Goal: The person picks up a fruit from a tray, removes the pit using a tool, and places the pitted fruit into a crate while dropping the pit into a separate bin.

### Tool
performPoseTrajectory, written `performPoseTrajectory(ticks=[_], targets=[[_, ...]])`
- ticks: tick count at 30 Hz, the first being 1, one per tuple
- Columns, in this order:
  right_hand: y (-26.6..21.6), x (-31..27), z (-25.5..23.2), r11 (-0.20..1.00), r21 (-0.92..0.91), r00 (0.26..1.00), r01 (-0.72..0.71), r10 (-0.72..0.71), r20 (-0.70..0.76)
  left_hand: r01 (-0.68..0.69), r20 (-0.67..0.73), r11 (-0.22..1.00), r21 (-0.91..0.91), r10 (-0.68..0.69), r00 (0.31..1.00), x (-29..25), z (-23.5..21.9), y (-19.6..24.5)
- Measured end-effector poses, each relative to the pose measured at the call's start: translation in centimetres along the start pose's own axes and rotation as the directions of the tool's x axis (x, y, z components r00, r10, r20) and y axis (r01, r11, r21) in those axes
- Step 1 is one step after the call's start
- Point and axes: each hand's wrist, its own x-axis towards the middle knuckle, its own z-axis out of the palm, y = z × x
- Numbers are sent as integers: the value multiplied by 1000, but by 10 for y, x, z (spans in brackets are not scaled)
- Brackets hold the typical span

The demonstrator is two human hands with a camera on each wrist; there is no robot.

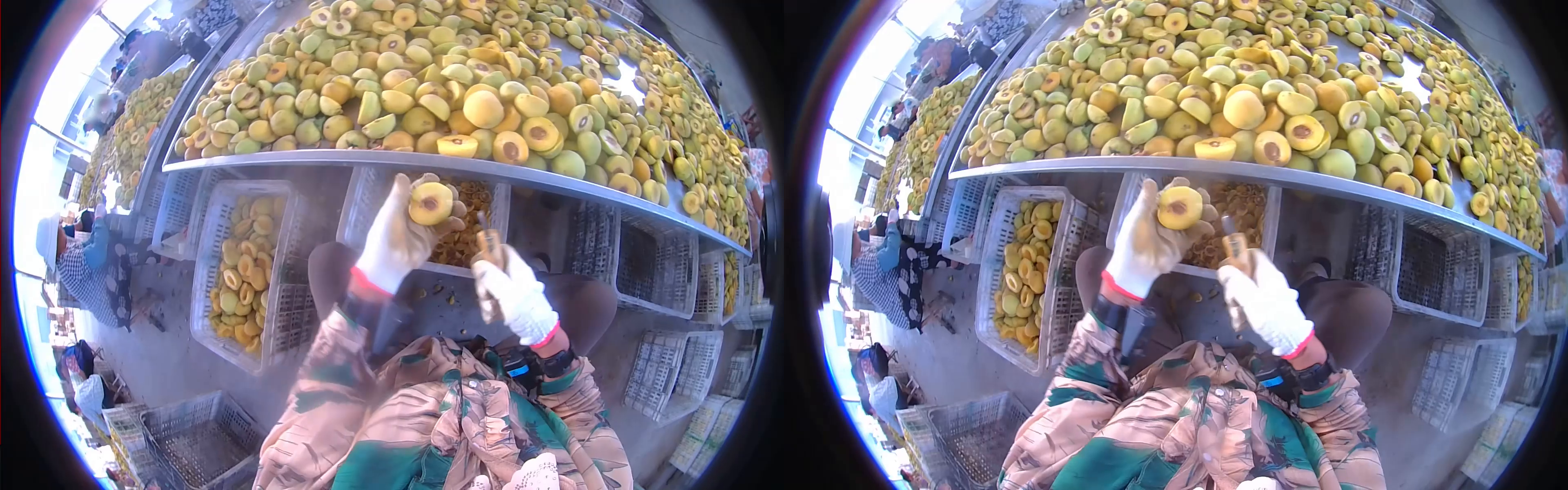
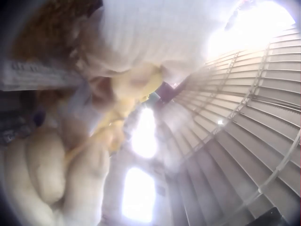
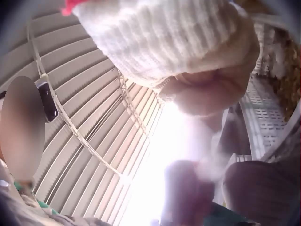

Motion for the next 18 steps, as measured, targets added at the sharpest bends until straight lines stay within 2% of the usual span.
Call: performPoseTrajectory(ticks=[2, 3, 6, 10, 13, 14, 15, 16, 17, 18], targets=[[9, 5, 15, 997, -34, 997, -62, 64, 53, -68, -134, 997, -40, 63, 989, -8, 2, -14], [11, 7, 21, 997, -23, 996, -79, 80, 50, -106, -127, 993, -46, 99, 987, -12, 6, -19], [13, 10, 31, 996, -23, 996, -91, 92, 15, -107, -44, 994, 13, 107, 993, -18, 6, -27], [13, 9, 34, 996, -43, 997, -73, 72, -26, -68, -89, 992, 108, 78, 993, -20, 0, -29], [22, 9, 22, 984, -175, 994, -39, 20, -108, 27, -164, 946, 323, 28, 986, -25, -14, -28], [29, 10, 19, 922, -365, 971, 130, -194, -143, 124, -192, 938, 322, -64, 979, -27, -26, -35], [38, 11, 17, 794, -544, 907, 271, -401, -132, 221, -221, 921, 320, -154, 963, -31, -43, -45], [46, 13, 14, 611, -698, 808, 374, -584, -78, 317, -252, 894, 316, -243, 937, -39, -44, -50], [52, 14, 9, 697, -622, 871, 357, -488, -47, 356, -252, 821, 447, -266, 930, -53, -43, -56], [58, 15, 3, 706, -644, 917, 293, -398, -20, 411, -321, 771, 487, -279, 905, -66, -25, -52]])
